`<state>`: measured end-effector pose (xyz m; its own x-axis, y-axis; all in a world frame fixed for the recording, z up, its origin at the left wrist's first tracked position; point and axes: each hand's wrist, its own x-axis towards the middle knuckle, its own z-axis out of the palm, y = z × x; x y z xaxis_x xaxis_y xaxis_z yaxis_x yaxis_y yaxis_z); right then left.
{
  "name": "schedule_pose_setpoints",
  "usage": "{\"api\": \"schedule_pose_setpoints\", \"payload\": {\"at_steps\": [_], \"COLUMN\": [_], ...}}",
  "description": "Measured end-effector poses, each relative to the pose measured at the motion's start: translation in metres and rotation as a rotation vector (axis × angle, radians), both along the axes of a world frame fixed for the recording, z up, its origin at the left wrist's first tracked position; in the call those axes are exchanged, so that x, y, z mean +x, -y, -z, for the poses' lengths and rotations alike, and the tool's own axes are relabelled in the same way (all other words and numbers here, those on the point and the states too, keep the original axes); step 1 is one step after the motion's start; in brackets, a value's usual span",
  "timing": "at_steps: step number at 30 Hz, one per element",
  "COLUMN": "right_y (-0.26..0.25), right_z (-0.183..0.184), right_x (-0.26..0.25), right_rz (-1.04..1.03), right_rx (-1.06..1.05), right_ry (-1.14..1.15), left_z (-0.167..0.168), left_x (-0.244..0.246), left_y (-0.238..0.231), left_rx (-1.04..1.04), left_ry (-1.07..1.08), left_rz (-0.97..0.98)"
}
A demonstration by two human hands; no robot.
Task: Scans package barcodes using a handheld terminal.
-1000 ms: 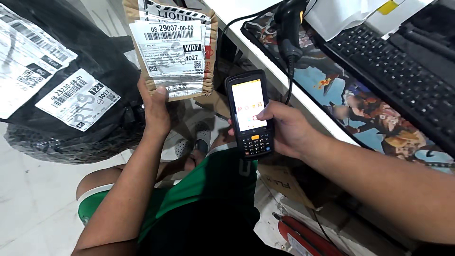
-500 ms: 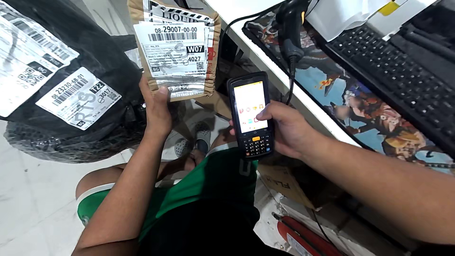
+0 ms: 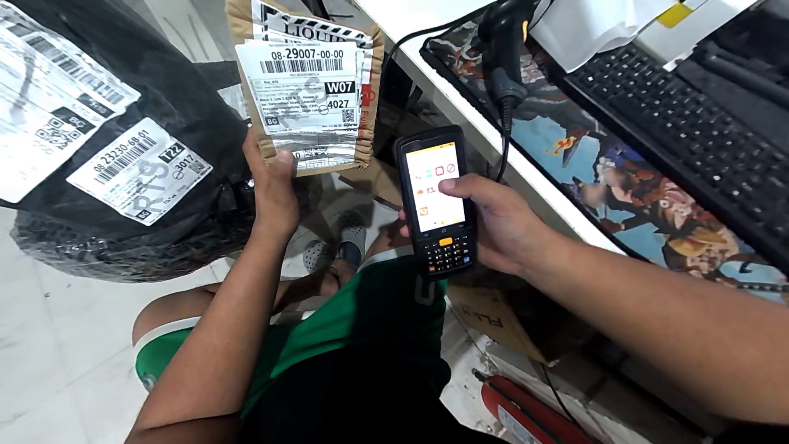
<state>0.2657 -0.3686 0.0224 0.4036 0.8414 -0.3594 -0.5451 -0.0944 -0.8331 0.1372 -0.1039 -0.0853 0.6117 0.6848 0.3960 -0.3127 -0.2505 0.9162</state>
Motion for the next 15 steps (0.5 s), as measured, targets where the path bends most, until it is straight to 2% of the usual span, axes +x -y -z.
{"api": "schedule_pose_setpoints", "payload": {"at_steps": [4,7,11,15], "right_y": [-0.003,-0.002,0.006,0.016], "right_z": [-0.007,-0.007,-0.010,-0.012], "right_x": [-0.005,-0.012,-0.013,-0.024], "right_rz": [0.048,0.101,-0.069,-0.157], "right_rx": [-0.077,-0.119,-0.053,0.116], "right_ry": [0.079,0.022,-0.127,-0.254], "left_z": [0.001,0.002,0.000,0.000], "left_x": [0.000,0.001,0.004,0.007], "left_y": [-0.001,-0.002,-0.003,-0.002], "left_rx": [0.010,0.017,0.029,0.009], "left_ry": [0.012,0.013,0.011,0.012], "left_rz": [-0.002,-0.007,-0.033,-0.067]}}
